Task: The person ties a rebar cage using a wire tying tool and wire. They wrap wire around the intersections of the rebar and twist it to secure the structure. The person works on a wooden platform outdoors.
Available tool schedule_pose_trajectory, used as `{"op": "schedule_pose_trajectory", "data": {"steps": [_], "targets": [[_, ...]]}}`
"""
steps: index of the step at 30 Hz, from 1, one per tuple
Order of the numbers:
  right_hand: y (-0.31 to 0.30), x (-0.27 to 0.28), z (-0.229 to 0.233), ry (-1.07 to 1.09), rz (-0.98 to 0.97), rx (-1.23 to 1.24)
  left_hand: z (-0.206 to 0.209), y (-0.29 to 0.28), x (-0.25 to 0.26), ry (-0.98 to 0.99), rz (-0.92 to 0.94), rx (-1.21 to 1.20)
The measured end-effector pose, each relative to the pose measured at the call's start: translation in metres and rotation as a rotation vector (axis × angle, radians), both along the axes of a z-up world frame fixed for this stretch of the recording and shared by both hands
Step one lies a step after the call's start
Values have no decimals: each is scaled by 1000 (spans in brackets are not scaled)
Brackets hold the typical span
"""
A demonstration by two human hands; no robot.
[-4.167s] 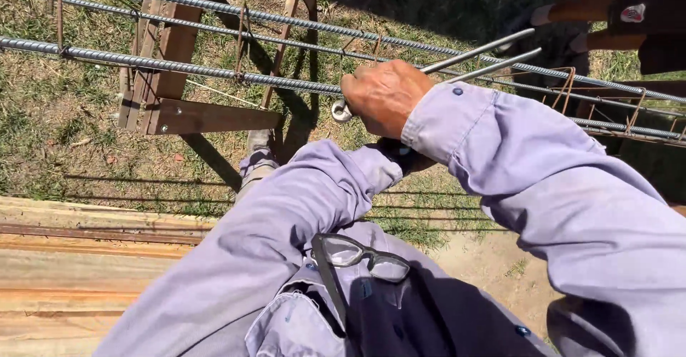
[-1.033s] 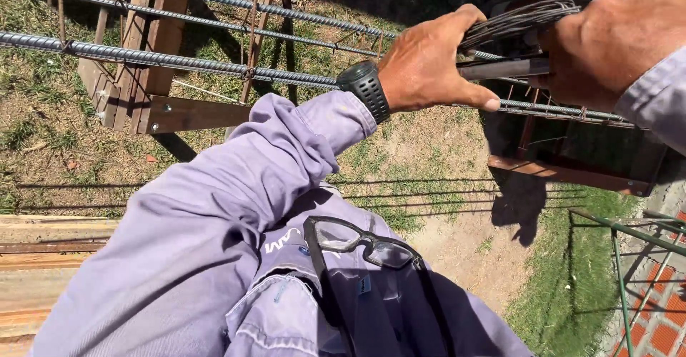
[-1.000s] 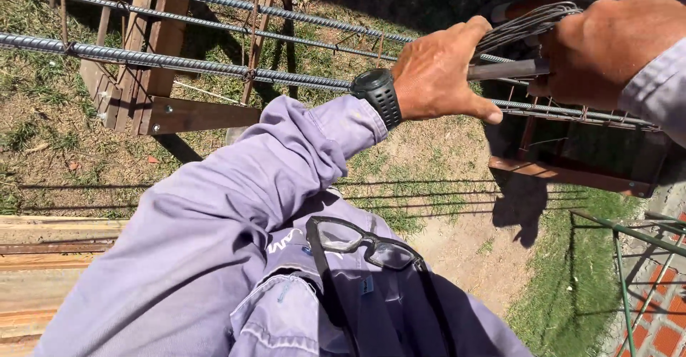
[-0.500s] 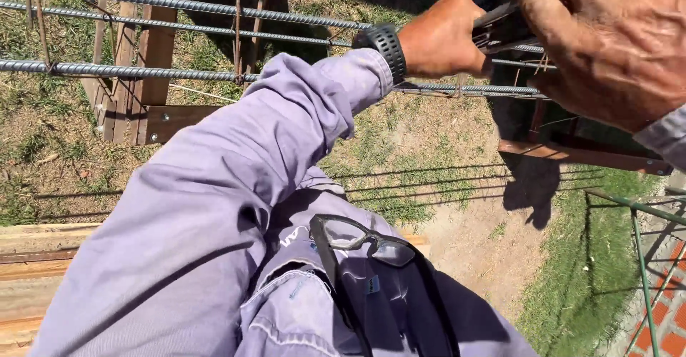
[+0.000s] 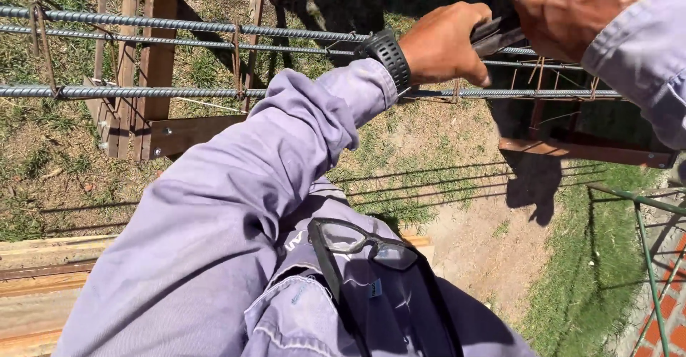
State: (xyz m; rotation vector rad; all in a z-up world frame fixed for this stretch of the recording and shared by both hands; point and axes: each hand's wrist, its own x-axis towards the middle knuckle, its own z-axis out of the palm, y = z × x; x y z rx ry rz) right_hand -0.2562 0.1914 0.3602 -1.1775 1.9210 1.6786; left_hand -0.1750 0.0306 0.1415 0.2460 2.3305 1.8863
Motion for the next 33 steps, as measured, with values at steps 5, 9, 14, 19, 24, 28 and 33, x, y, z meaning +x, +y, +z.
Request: {"op": "schedule_pose_trajectory", "data": {"steps": [5,9,14,19,24,28,33], "targets": [[-77,33,-34,-19,-277,146,10,59,41,162,425,-239],[-69,31,-50,-104,-511,53,29,47,37,-77,225,-262],[-39,53,-39,-34,7,-113,28,-5,11,-119,-241,237],[-34,62,-29,157,696,-360,41,-33,3,-467,-760,565],[-42,59,-33,17,51,-85,31,8,22,142,-31,-142],[-55,66,-34,61,-64,-22,25,54,62,360,395,-270],[8,34,-97,-31,-413,-251,101,-17,70,31,-13,56]]}}
